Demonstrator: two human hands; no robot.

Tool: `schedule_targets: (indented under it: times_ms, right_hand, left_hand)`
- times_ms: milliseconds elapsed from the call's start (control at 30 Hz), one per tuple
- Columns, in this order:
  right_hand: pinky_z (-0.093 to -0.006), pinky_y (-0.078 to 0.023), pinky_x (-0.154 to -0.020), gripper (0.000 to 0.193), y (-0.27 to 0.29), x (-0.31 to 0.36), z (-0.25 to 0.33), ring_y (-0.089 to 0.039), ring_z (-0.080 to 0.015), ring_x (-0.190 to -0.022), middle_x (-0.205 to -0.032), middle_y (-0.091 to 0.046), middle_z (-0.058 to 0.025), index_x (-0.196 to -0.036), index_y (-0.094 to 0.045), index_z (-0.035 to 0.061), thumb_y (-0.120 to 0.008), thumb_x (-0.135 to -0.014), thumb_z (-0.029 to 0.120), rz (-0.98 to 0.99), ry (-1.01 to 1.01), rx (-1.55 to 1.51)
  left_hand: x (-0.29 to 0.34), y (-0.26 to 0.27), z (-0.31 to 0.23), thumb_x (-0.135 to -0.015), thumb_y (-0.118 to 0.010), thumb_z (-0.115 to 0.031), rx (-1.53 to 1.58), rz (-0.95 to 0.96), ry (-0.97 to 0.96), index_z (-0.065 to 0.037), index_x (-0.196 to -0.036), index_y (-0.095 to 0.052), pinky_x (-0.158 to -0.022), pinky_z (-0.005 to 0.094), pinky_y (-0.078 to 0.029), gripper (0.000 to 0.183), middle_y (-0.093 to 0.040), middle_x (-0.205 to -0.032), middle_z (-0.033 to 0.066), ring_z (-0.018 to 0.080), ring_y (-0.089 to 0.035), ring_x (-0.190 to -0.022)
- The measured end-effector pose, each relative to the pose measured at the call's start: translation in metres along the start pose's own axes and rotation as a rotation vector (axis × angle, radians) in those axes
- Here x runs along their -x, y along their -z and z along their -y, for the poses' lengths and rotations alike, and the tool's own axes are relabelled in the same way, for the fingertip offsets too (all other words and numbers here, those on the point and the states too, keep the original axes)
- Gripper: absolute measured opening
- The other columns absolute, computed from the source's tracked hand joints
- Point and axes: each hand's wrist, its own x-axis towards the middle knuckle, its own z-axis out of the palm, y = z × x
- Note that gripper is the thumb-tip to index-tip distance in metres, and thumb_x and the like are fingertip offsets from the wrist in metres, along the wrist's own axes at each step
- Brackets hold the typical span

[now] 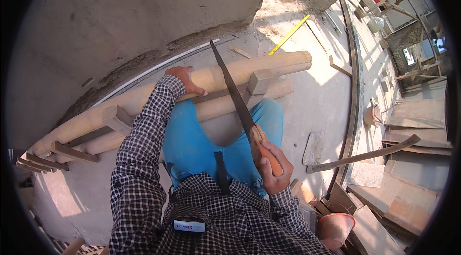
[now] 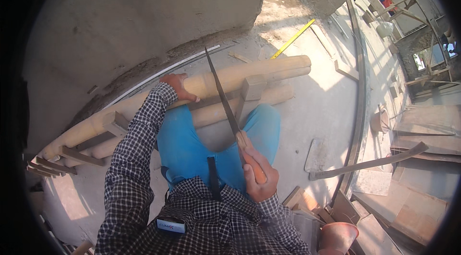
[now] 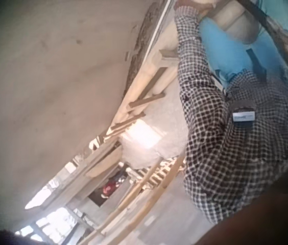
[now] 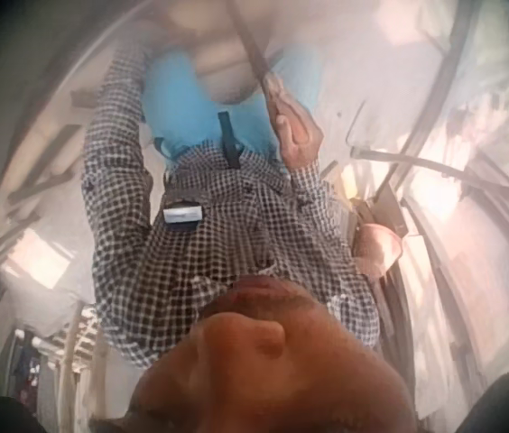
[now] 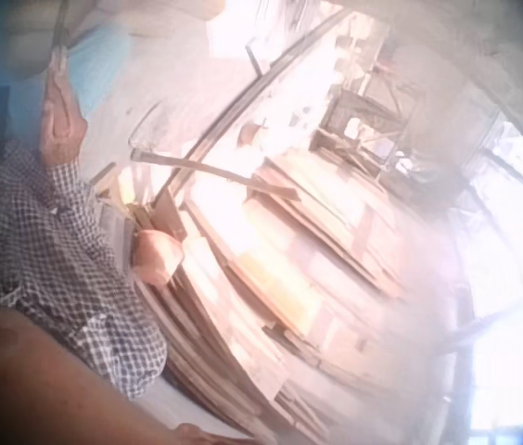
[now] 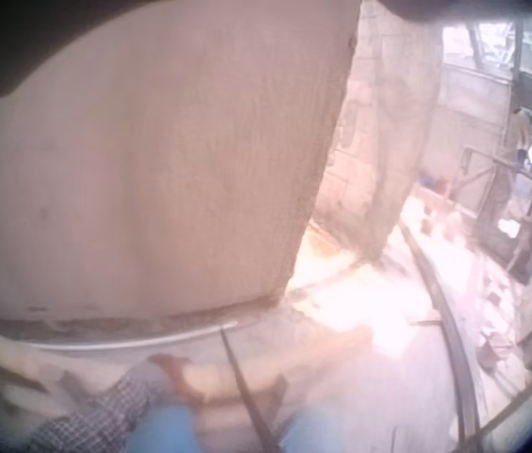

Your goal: The person sits on the floor and uses a hand saw to cut cylindrical pipes that are supported by wooden blocks. The person measures the pipe with a tape measure, repositions the pipe, and continues sawing to complete the cuts.

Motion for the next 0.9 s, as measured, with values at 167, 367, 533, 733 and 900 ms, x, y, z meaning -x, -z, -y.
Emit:
schedule_targets:
  times_ms: [167, 367, 533, 733, 900]
  right_hand:
    - [-0.0387, -0.053, -0.09, 0.036, 0.039, 0.04, 0.028, -0.069, -0.0284, -0.105, -0.116, -0.068, -0.0243, -0.123, -0.062, -0.0047, -0.062, -0.097, 0.02, -0.008, -0.081, 0.03]
    - [-0.0316, -0.053, -0.083, 0.035, -0.068, -0.097, -0.022, -0.068, -0.0223, -0.094, -0.114, -0.069, -0.0173, -0.126, -0.061, -0.001, -0.062, -0.096, 0.016, -0.016, -0.004, -0.065]
    - [-0.0372, -0.053, -0.092, 0.036, 0.042, 0.053, 0.028, -0.069, -0.0286, -0.105, -0.115, -0.069, -0.0258, -0.127, -0.058, -0.0061, -0.059, -0.097, 0.014, 0.066, -0.016, 0.078]
    - [-0.0327, -0.052, -0.092, 0.034, -0.038, -0.064, -0.041, -0.068, -0.0287, -0.105, -0.118, -0.068, -0.0193, -0.126, -0.062, -0.0007, -0.062, -0.095, 0.013, -0.038, 0.06, 0.095]
    - [-0.0329, -0.053, -0.088, 0.035, -0.043, -0.062, -0.026, -0.068, -0.0274, -0.103, -0.117, -0.069, -0.0193, -0.127, -0.062, -0.0002, -0.063, -0.095, 0.016, 0.0, -0.065, -0.027]
  left_hand:
    - [-0.004, -0.001, -0.03, -0.048, -0.077, -0.078, 0.069, 0.086, 0.004, 0.0, -0.143, -0.05, -0.109, 0.0442, -0.042, 0.125, -0.06, -0.134, 0.0221, 0.0336, -0.056, -0.126]
    - [0.018, -0.004, -0.011, -0.049, -0.077, -0.078, 0.003, 0.087, 0.013, -0.002, -0.137, -0.057, -0.098, 0.0418, -0.052, 0.118, -0.069, -0.118, 0.0206, 0.0332, -0.066, -0.11]
    - [0.01, -0.004, -0.013, -0.05, -0.077, -0.078, 0.018, 0.065, -0.007, -0.001, -0.138, -0.056, -0.1, 0.0415, -0.051, 0.119, -0.068, -0.119, 0.0224, 0.0341, -0.065, -0.112]
    - [-0.009, -0.006, -0.03, -0.05, -0.077, -0.078, 0.031, 0.009, -0.017, 0.0, -0.137, -0.056, -0.101, 0.0415, -0.05, 0.119, -0.068, -0.119, 0.0221, 0.0343, -0.065, -0.111]
    - [0.02, -0.007, -0.018, -0.049, -0.076, -0.081, 0.0, 0.122, 0.027, -0.001, -0.138, -0.056, -0.103, 0.0403, -0.048, 0.121, -0.068, -0.12, 0.0203, 0.0325, -0.063, -0.116]
